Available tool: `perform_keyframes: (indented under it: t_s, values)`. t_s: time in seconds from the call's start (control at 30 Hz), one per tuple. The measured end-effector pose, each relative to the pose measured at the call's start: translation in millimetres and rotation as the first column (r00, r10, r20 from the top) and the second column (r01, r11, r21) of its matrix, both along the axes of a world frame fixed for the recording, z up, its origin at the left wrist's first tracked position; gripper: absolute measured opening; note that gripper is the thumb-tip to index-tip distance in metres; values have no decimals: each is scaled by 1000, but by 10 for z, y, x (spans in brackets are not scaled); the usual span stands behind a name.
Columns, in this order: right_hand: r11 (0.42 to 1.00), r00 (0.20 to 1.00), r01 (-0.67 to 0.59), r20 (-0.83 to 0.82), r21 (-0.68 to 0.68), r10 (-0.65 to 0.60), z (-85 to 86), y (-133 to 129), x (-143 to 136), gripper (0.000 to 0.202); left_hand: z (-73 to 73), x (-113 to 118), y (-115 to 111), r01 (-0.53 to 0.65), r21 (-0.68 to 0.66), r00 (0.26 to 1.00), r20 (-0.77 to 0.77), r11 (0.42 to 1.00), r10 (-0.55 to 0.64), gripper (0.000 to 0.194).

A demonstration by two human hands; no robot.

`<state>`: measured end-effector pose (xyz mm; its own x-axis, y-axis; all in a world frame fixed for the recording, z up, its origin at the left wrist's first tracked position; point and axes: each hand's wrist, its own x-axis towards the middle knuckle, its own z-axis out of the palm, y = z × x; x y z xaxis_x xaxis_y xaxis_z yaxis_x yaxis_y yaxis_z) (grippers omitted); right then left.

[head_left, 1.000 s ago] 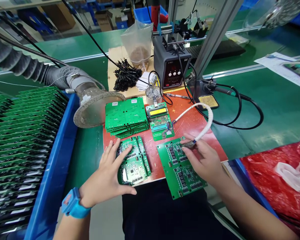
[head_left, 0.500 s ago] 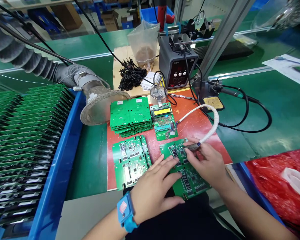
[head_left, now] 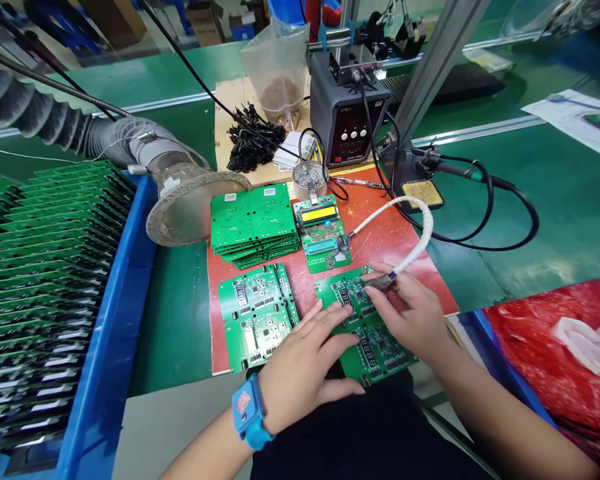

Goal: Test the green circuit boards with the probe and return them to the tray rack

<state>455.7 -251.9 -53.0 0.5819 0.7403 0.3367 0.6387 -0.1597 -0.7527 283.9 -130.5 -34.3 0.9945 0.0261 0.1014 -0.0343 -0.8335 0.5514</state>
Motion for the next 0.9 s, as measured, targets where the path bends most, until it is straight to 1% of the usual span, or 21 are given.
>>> perform_keyframes:
  t_s: [0.17,0.23,0.37,0.47,0.57,0.67,0.8,0.9]
  values:
    - [1000,1000,-3,-19,-5,3,9,0,2,26,-4,-21,-13,-4,-15,1000,-4,1000,4,48]
    - [1000,1000,2,-21,-12,-2,3,-5,3,26,-18,-37,-22,-33,-34,999,8,999,34,53]
    - [1000,1000,3,-31,-20,-4,-12,-13,8,27,-40,-57,-37,-115,-92,993,6,989,117,69]
    - [1000,999,6,-32,-22,-7,-18,-12,6,27,-37,-49,-38,-127,-112,992,-24,986,125,74]
    - [1000,1000,9,-28,-10,-9,-26,-12,2,26,-26,-38,-33,-121,-95,992,-39,988,118,76]
    - [1000,999,3,-40,-2,-4,-40,-16,3,26,-15,-35,-27,-103,-57,994,-37,993,101,72]
    - [1000,999,1,-46,-2,-1,-48,-22,5,26,-1,-33,-20,-70,-12,997,-26,997,70,58]
    - [1000,999,5,-50,-3,-5,-42,-27,4,25,12,-21,-18,-64,-1,998,-29,998,64,57]
